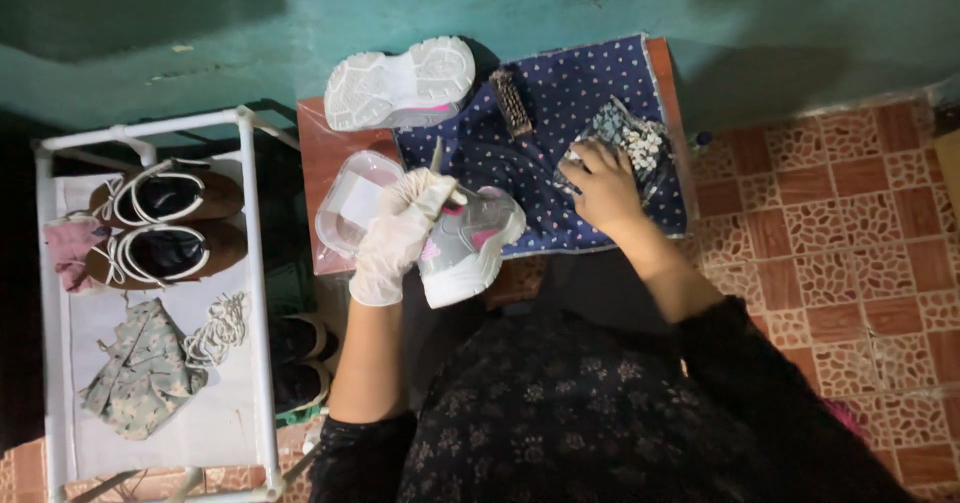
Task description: The person cleans a white and pink sneaker by first brushing the sole and upper with a small brush. They then dip a cloth into a container of liquid and wipe the shoe's exterior. Finally, they use the cloth to wipe the inside of the shoe.
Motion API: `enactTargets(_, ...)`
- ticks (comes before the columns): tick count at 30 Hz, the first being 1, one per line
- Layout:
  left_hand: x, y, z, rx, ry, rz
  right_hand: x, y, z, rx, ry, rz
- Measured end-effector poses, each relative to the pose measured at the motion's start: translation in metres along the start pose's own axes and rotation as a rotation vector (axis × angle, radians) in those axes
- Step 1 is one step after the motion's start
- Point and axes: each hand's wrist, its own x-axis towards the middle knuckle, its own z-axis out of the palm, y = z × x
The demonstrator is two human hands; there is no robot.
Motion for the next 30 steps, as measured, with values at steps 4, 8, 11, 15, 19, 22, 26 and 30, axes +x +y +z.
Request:
enactTargets(4, -0.013, 0.035, -0.007, -0.101, 0.124, 0.067, 0.011, 0.018, 0.008, -0.046, 0.216, -0.153)
enactTargets(8, -0.033, 0.091, -0.023, -0.193, 0.273, 0.111, 0.015, -0.001, -0.010, -0.212, 0.357, 0.012)
enactTargets(11, -0.036, 0.106, -0.026, -0.389, 0.361, 0.154, 0.017, -0.066, -0.046, -0.188, 0.212, 0.032)
enactTargets(15, -0.039, 0.103, -0.028, -0.546, 0.310, 0.277, 0.001, -0.129, 0.014, 0.056, 0.245, -0.286)
enactTargets(19, -0.038, 0.098, -0.029, -0.551, 0.307, 0.306, -0.014, -0.137, 0.085, 0.103, 0.263, -0.608)
enactTargets(22, -0.042, 0.098, -0.030, -0.538, 0.315, 0.289, -0.011, -0.130, 0.100, 0.075, 0.390, -0.640)
enactTargets(26, -0.054, 0.102, -0.029, -0.517, 0.322, 0.311, -0.010, -0.129, 0.107, 0.160, 0.421, -0.653)
enactTargets(30, -0.051, 0.094, -0.033, -0.484, 0.303, 0.350, -0.023, -0.142, 0.105, 0.179, 0.391, -0.665)
